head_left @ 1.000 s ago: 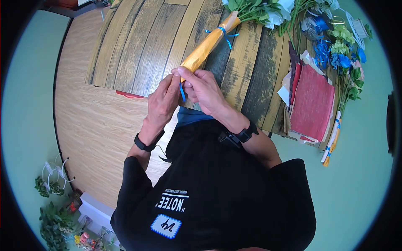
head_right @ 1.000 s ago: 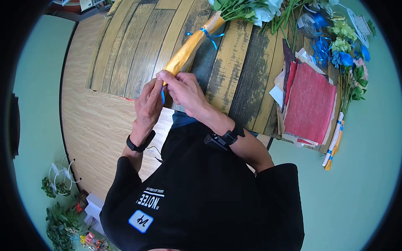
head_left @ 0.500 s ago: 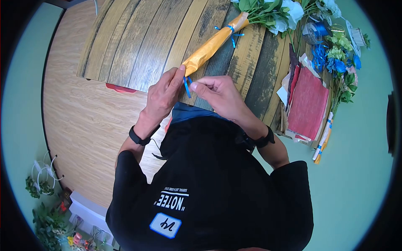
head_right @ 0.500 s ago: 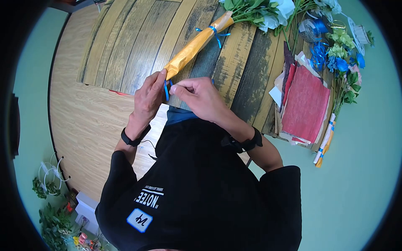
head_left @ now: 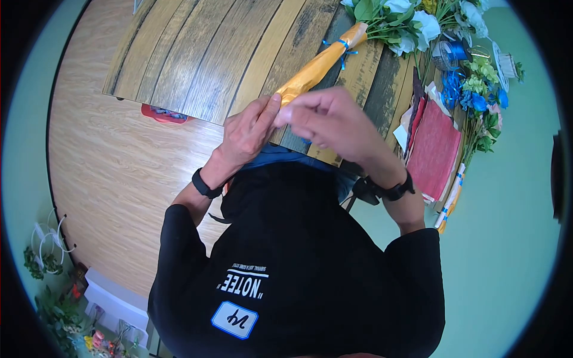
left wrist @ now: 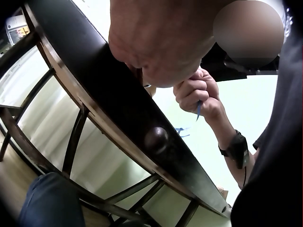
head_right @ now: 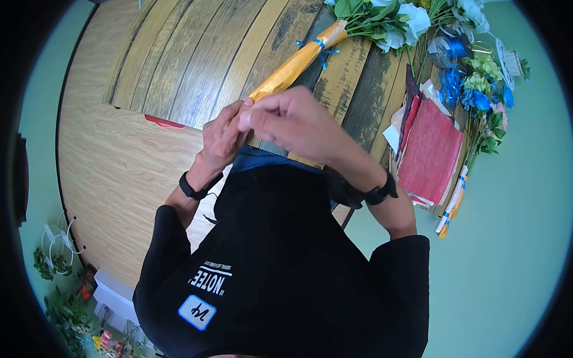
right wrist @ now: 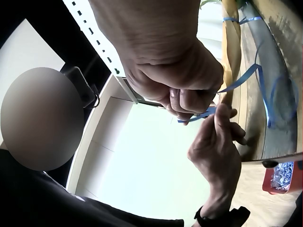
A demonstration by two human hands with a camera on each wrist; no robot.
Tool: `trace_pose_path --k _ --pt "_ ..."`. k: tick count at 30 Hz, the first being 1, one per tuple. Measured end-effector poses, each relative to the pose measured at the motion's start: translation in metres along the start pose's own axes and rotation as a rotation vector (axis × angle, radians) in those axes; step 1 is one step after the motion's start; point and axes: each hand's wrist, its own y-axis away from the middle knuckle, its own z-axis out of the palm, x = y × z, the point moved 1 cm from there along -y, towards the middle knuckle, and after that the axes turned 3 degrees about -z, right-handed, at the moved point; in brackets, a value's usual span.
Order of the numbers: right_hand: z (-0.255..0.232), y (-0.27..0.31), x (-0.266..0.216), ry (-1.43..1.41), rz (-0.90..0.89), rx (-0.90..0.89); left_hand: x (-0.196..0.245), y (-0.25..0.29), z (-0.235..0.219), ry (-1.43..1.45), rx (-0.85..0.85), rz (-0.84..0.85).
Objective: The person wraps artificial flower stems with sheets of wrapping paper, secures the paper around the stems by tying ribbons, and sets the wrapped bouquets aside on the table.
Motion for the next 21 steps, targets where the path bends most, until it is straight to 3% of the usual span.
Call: trace_pose_path --k 5,7,9,11,15,21 --pt "-0.018 -0.018 -0.051 -0.041 0.010 0.029 0.000 0.004 0.006 0.000 0.030 0.020" --pt "-0.023 -0.044 -0.072 0.134 -0.054 0.038 0.001 0.004 0.008 0.013 0.033 0.027" --pt "-0.051 -0.095 -0.083 -0.224 0.110 -0.399 0.003 0.003 0.007 0.002 0.058 0.037" --pt "-0.038 -0.125 -0.062 0.037 0.018 0.040 0.002 0.002 0.008 -0.004 0.100 0.049" --pt "-0.053 -0.165 -0.041 0.043 0.109 -0.001 0.005 0.000 0.000 -0.037 0.152 0.002" --pt "-0.062 -0.179 -0.012 -0.130 0.155 0.124 0.003 0.001 -0.001 -0.034 0.167 -0.038"
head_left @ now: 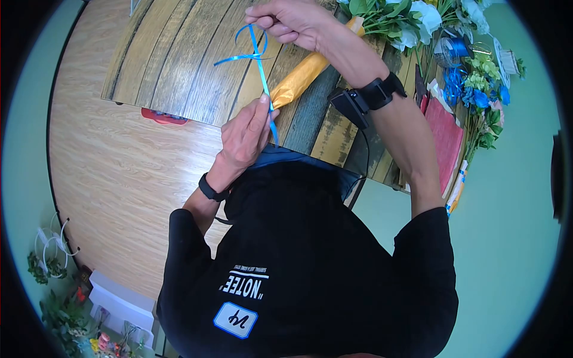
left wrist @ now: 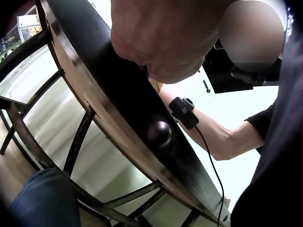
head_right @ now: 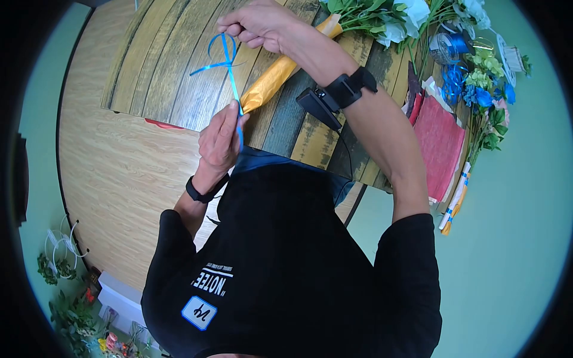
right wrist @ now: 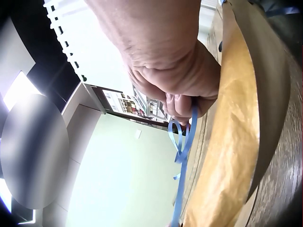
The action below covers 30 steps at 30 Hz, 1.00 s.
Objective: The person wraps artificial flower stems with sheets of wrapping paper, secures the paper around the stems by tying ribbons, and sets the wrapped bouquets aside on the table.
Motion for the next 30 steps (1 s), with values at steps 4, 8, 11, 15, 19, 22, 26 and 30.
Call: trace_pose_path --k 4,8,11,15,19,22,26,30 --pt "0.005 -0.011 0.016 0.007 -0.028 -0.017 0.002 0.000 0.001 -0.011 0.009 0.006" --pt "0.024 -0.006 0.015 0.332 -0.026 0.116 0.002 0.004 0.002 0.019 -0.037 -0.037" --pt "0.027 -0.018 0.020 0.547 -0.064 0.121 0.003 0.005 0.002 0.034 -0.045 -0.059" --pt "0.025 -0.024 0.011 0.822 -0.181 0.173 0.009 0.001 -0.005 0.047 -0.078 -0.027" --pt "0.033 0.073 -0.026 0.866 -0.846 0.394 0.014 -0.006 -0.011 0.070 -0.049 -0.092" --pt "0.028 0.145 -0.011 0.679 -0.780 0.271 0.018 -0.009 -0.015 0.097 -0.051 -0.167" --pt "0.010 0.190 0.058 0.329 -0.290 0.150 0.023 -0.015 -0.018 0.111 -0.046 -0.180" --pt "0.022 0.163 0.116 0.004 -0.540 0.177 0.036 -0.025 -0.020 0.111 -0.048 -0.146"
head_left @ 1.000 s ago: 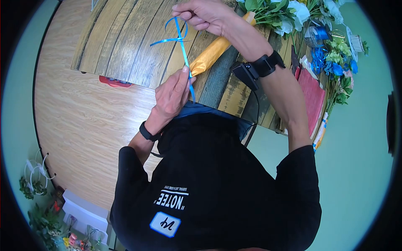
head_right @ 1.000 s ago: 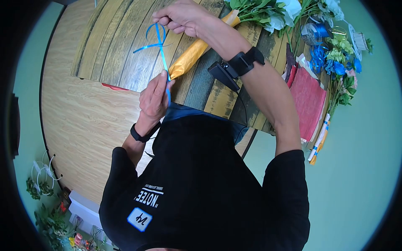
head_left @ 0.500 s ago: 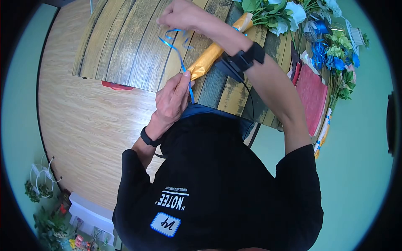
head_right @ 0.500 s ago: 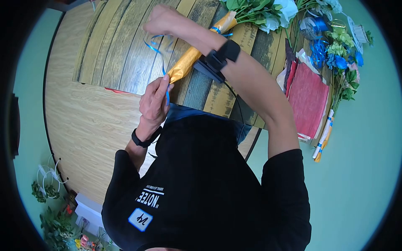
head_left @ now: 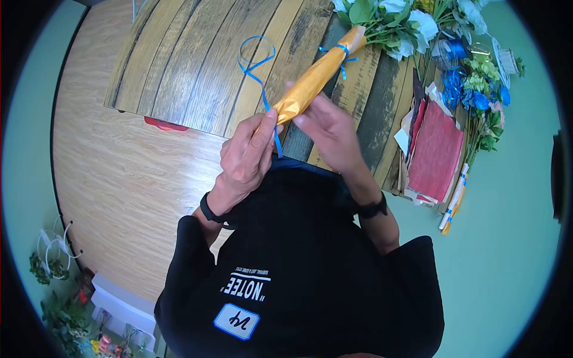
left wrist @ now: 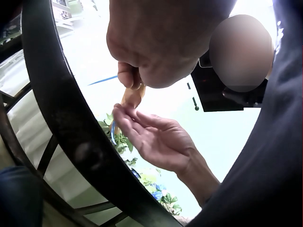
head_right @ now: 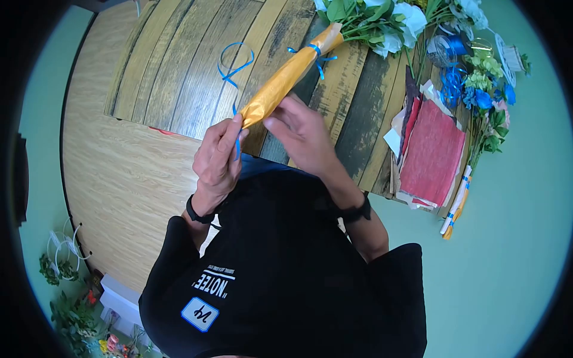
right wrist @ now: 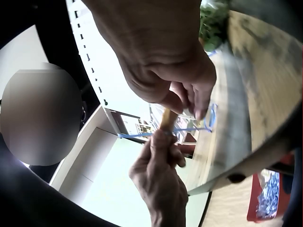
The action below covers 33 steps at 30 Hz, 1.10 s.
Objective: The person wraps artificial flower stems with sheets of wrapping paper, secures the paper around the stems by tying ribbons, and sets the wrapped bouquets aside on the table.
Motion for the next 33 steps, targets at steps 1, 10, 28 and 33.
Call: trace_pose_path --k 1,10,28,33 --pt "0.007 -0.008 0.006 -0.034 -0.113 0.019 0.004 -0.003 -0.002 -0.001 -0.003 0.011" --pt "0.030 -0.052 0.019 -0.044 -0.318 -0.369 0.014 -0.018 -0.023 0.080 0.013 -0.125" --pt "0.026 0.006 -0.002 -0.041 0.096 -0.124 -0.015 -0.006 -0.011 -0.067 -0.033 -0.001" --pt "0.015 0.014 -0.023 -0.026 0.200 -0.190 -0.022 0.002 -0.012 -0.133 -0.122 0.101"
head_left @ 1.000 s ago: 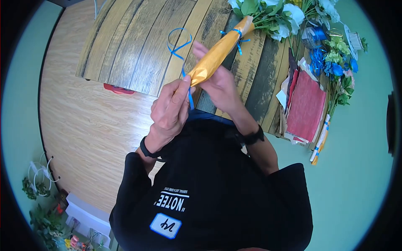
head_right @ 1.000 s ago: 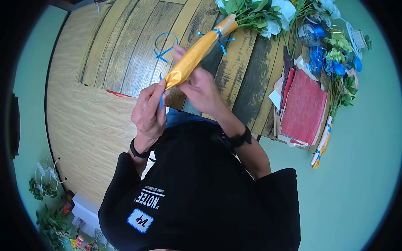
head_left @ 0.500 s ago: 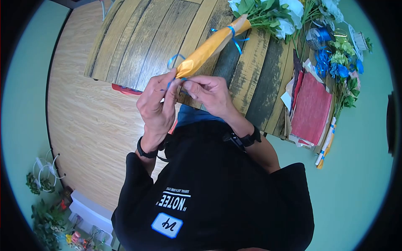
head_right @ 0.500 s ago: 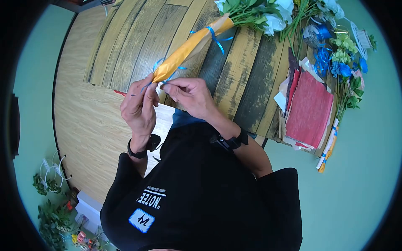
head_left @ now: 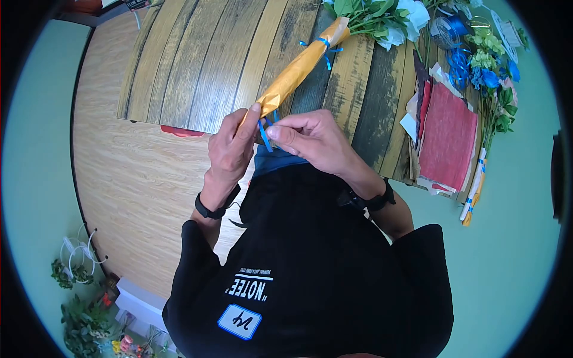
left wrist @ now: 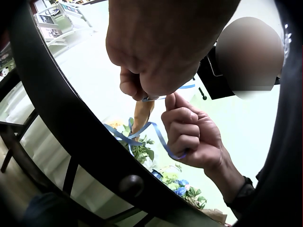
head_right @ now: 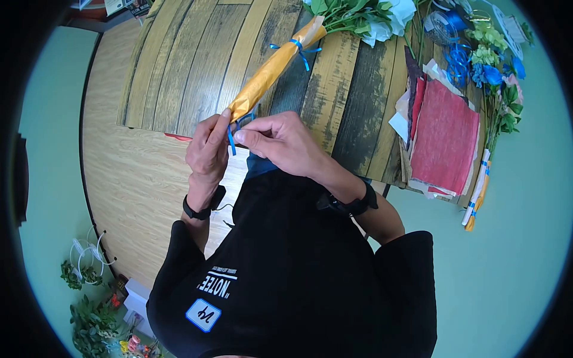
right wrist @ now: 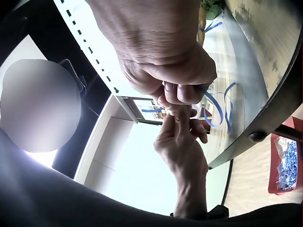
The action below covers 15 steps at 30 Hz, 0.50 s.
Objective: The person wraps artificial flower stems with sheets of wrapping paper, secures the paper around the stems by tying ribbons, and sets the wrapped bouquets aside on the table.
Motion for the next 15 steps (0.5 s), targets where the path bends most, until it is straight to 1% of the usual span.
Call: trace_pose_path --k 2,3,4,5,6,8,10,12,13,15 --pt "-0.002 0.002 -0.009 -0.004 0.014 -0.004 0.000 0.003 -0.001 -0.018 -0.048 0.063" --pt "-0.003 0.002 -0.013 -0.005 0.028 -0.010 0.001 0.003 -0.001 -0.016 -0.050 0.066" --pt "-0.004 0.001 -0.014 -0.006 0.027 -0.007 0.003 0.004 0.000 -0.026 -0.056 0.107" --pt "-0.006 -0.001 -0.016 -0.002 0.019 -0.056 0.004 0.004 0.000 -0.037 -0.062 0.146" --pt "-0.007 -0.003 -0.017 0.003 0.011 -0.107 0.005 0.005 0.001 -0.036 -0.062 0.147" --pt "-0.007 -0.006 -0.024 0.029 0.019 -0.125 0.005 0.006 0.003 0.033 -0.032 0.198" --pt "-0.007 -0.009 -0.033 0.054 0.027 -0.145 0.005 0.005 0.001 0.008 -0.029 0.225" --pt "-0.011 -0.010 -0.044 -0.094 0.077 -0.188 0.005 0.006 0.001 -0.013 -0.025 0.252" --pt "-0.014 -0.011 -0.050 -0.092 0.078 -0.189 0.005 0.008 0.002 0.005 -0.026 0.255" --pt "-0.019 -0.014 -0.057 -0.041 0.179 -0.171 0.004 0.012 0.005 0.026 -0.028 0.256"
